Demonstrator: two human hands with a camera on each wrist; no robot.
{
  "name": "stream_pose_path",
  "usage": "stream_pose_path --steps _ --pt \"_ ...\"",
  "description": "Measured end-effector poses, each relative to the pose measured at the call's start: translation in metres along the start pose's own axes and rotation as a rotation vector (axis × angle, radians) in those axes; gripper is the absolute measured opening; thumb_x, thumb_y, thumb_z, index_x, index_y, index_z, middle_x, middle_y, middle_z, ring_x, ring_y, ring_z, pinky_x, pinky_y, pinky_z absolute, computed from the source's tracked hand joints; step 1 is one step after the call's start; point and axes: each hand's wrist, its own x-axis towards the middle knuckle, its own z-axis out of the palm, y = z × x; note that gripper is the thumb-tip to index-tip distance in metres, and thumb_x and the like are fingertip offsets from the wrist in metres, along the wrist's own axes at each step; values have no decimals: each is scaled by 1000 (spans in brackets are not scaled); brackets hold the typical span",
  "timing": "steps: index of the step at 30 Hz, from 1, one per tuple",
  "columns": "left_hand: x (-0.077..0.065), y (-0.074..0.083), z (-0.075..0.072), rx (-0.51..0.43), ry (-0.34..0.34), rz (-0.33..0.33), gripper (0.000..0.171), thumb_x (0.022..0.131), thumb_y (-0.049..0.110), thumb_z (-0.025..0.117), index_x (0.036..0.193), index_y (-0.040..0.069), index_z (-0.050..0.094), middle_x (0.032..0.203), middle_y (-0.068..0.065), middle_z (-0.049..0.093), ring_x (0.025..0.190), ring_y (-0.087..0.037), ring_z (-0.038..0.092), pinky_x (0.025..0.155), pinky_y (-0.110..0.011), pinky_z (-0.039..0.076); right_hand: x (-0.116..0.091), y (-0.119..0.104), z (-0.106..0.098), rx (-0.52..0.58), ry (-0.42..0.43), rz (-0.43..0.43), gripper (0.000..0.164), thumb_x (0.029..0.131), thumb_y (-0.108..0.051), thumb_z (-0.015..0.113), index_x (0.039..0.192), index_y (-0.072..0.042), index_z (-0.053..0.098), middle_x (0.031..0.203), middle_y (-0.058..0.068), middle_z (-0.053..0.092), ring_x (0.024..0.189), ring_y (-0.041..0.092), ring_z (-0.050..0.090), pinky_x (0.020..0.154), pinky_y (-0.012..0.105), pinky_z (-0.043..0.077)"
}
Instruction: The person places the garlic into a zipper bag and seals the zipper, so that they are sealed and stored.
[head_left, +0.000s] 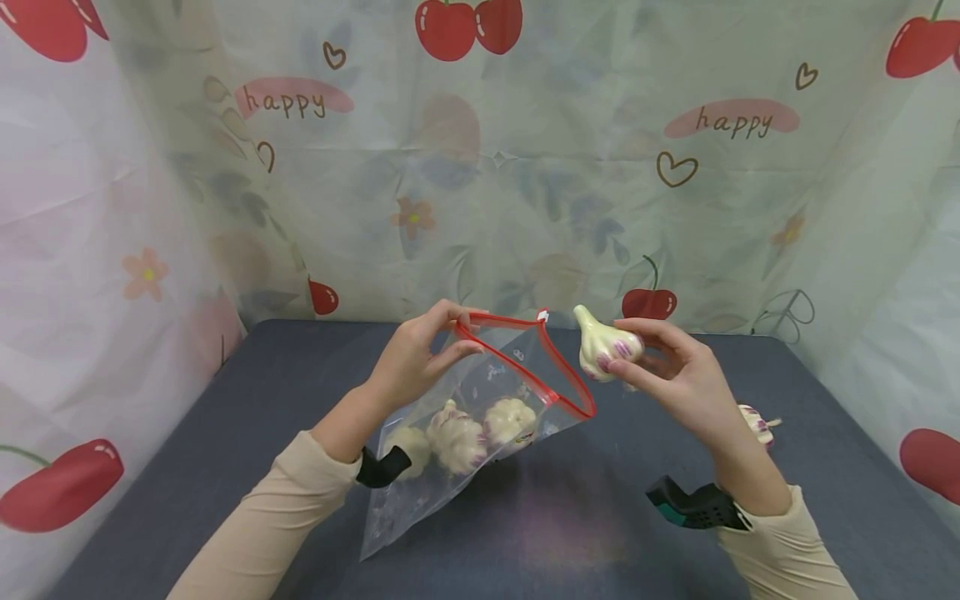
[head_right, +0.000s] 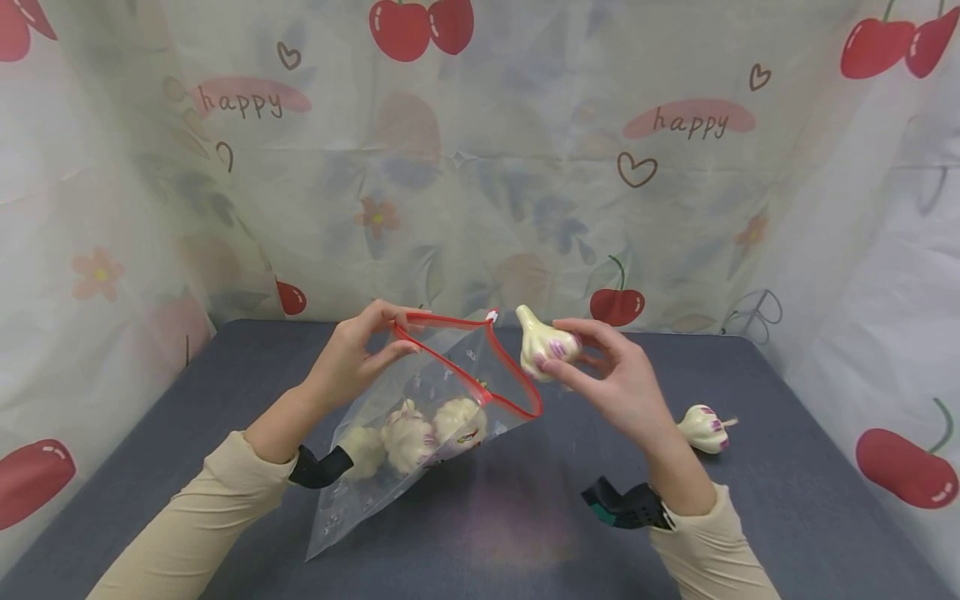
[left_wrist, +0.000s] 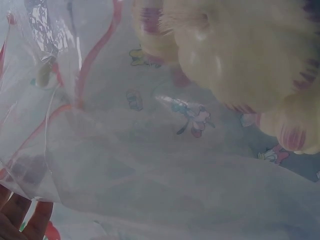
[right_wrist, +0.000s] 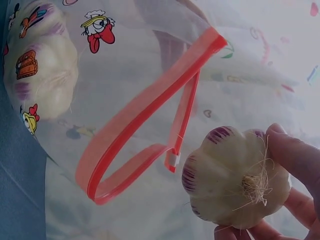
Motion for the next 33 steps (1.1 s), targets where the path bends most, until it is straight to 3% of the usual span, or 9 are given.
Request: stream_pose_path --steps 4,10,33 --pt "0 0 -1 -1 -3 4 32 74 8 75 93 5 50 103 -14 69 90 -25 68 63 -30 47 1 -1 3 -19 -8 1 40 83 -8 70 121 -7 57 113 -10 56 94 2 59 82 13 49" --pt "0 0 -1 -3 -2 12 32 74 8 75 93 5 50 104 -14 69 89 -24 68 62 -29 46 2 -3 6 -52 -31 21 40 83 -12 70 121 -11 58 113 -10 55 93 0 61 73 17 52" --pt "0 0 1 5 1 8 34 73 9 76 94 6 50 101 -13 68 86 -23 68 60 -27 44 8 -1 27 50 -100 -13 42 80 -6 72 120 -7 58 110 -10 58 92 5 59 79 19 52"
